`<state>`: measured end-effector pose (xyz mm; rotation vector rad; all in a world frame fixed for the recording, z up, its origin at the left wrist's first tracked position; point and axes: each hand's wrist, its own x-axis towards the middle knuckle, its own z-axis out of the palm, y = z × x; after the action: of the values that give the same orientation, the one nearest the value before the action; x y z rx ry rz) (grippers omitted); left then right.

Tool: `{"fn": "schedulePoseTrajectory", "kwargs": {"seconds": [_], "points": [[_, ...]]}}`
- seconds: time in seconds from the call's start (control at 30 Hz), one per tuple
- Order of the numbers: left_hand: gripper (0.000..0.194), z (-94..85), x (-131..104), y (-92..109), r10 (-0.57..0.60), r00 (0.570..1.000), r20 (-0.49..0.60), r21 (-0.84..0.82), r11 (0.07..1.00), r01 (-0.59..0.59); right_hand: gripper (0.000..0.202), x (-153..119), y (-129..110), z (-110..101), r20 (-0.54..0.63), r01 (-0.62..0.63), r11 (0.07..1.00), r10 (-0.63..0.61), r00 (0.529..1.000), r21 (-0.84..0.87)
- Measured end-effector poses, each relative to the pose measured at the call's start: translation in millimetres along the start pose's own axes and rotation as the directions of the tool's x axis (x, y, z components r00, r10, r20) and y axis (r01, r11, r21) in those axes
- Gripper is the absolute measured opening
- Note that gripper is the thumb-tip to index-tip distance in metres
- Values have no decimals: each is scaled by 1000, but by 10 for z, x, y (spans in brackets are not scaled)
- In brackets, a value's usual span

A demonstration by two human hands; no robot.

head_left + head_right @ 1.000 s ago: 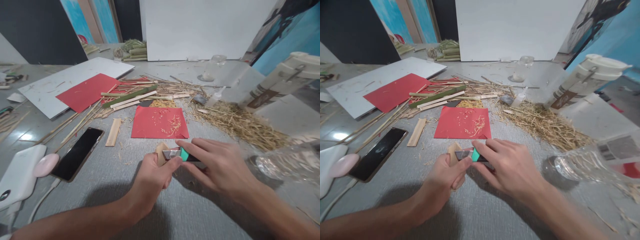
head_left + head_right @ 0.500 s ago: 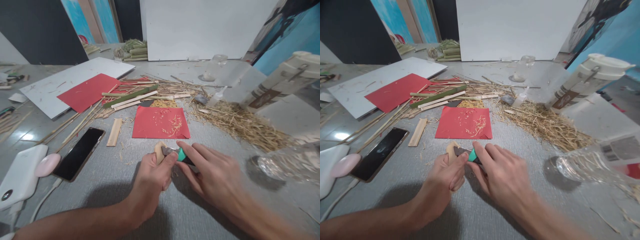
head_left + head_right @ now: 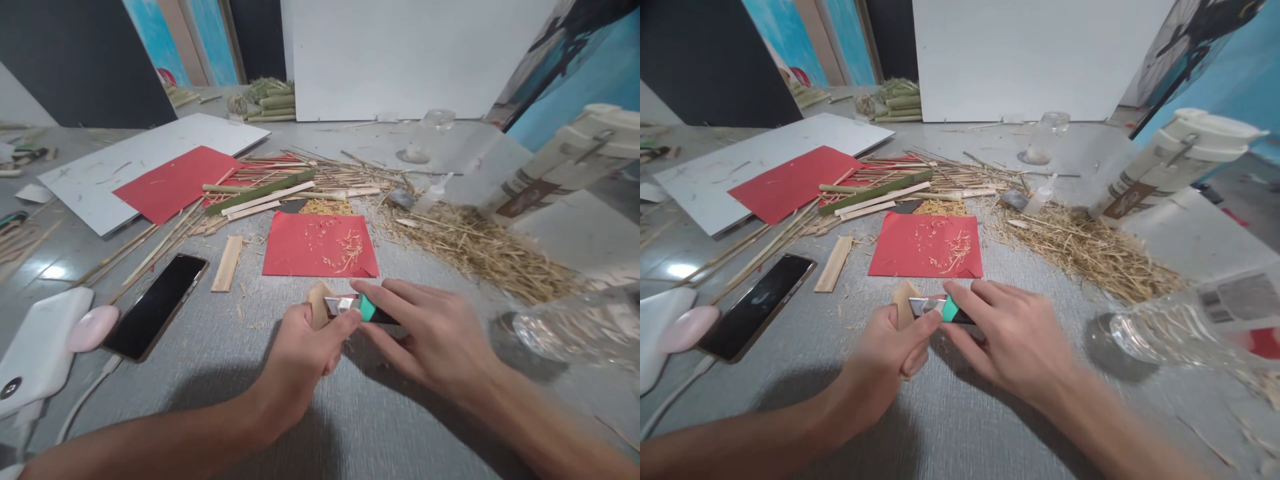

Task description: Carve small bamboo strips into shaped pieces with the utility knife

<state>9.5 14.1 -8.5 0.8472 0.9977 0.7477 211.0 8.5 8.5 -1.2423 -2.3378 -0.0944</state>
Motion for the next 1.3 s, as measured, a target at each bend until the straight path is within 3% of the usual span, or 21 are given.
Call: {"fn": "schedulePoseTrajectory", "kwargs": {"seconds": [0.2, 0.47, 0.73, 0.9, 1.03, 1.3], "points": [[56, -12, -46, -38, 38, 999, 27, 101, 994, -41, 34, -1, 26, -53, 33, 30, 999, -30, 999, -19], [55, 12, -86, -19, 59, 998, 8, -41, 997, -59, 32, 1, -201, 33, -94, -33, 992, 21, 995, -119], [52, 49, -112, 26, -1, 998, -64, -66, 998, -3, 34, -20, -318, 81, -119, -94, 987, 79, 990, -128], [64, 97, -135, -25, 22, 992, -127, -19, 1000, -25, 34, 11, -381, 101, -122, -131, 991, 126, 984, -36], [68, 69, -90, -88, 59, 995, -77, -1, 998, -60, 34, 36, -272, 78, -93, -98, 995, 96, 991, -14], [46, 24, -28, -46, 2, 999, -50, -6, 1000, -2, 32, 25, 39, -51, -22, 12, 1000, -12, 1000, -26]]}}
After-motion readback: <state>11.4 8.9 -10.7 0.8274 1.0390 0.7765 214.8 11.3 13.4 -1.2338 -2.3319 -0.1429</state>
